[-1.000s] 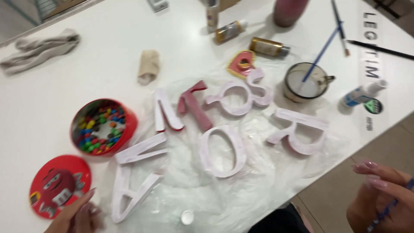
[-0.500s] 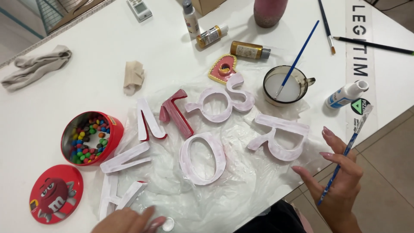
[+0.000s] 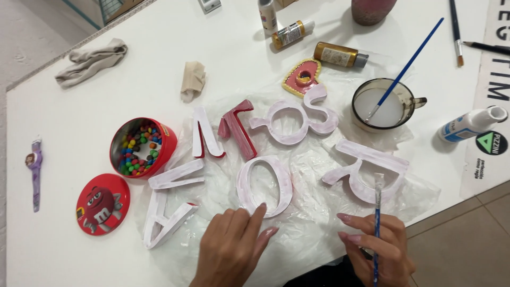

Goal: The person paints white paint onto red foam letters using a blue paintbrush. They dip the brush into a container of white paint and apply it to the letters 'A', 'T', and 'R' laid out on a plastic sheet on a white table.

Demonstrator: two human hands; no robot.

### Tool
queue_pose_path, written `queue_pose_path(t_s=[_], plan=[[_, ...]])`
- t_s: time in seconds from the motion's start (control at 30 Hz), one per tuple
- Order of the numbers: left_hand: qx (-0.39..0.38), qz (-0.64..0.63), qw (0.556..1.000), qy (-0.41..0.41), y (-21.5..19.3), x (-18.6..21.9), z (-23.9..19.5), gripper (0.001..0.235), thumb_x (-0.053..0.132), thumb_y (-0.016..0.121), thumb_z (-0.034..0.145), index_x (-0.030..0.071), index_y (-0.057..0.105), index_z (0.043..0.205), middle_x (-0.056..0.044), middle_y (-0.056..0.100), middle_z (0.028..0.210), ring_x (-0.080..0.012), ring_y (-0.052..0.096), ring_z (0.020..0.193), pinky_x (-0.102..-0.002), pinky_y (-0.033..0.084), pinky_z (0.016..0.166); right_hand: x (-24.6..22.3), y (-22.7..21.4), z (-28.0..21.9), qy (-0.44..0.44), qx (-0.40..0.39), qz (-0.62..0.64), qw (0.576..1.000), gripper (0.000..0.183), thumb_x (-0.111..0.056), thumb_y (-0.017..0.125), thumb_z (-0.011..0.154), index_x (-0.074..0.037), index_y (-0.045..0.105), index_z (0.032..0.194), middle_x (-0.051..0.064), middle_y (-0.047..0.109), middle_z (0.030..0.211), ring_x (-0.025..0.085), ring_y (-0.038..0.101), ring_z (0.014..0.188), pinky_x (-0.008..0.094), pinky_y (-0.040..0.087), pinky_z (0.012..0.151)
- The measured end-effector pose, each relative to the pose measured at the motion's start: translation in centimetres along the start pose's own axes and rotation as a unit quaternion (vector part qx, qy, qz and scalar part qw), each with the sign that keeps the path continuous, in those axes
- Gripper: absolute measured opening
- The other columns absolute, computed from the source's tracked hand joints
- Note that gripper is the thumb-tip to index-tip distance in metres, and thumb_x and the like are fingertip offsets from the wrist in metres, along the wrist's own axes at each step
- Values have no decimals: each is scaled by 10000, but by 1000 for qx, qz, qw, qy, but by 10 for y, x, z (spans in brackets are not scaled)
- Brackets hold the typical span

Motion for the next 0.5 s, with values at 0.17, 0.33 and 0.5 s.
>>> queue_pose_path(t_s=[0.17, 0.33, 0.5], plan=[[-124, 37, 991, -37, 30, 5, 5, 272, 290, 781, 956, 101, 627, 1076, -62, 486, 921, -274, 478, 776, -393, 395, 669, 11, 7, -12, 4, 11, 32, 999, 312, 12, 816, 894, -132, 575, 1030, 153, 817, 1062, 221, 747, 969, 304, 571, 908], [-156, -14, 986, -62, 41, 4, 5, 180, 156, 767, 887, 121, 602, 951, -74, 500, 946, -289, 477, 813, -409, 392, 706, 12, 9, -13, 28, 16, 39, 999, 340, 43, 823, 889, -132, 575, 1041, 153, 812, 1079, 225, 719, 976, 291, 568, 907], [-42, 64, 997, -27, 12, 17, 15, 176, 108, 654, 1032, 122, 575, 875, -68, 484, 866, -272, 458, 759, -400, 365, 668, 9, 9, -10, 44, 23, 47, 998, 312, 54, 813, 895, -108, 590, 1041, 164, 800, 1060, 237, 745, 987, 298, 593, 912]])
Point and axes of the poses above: each hand's wrist, its own z-axis towards the middle knuckle, its own y-axis out of the palm, x = y × z, the point moved 6 cm from there along z, towards the middle knuckle
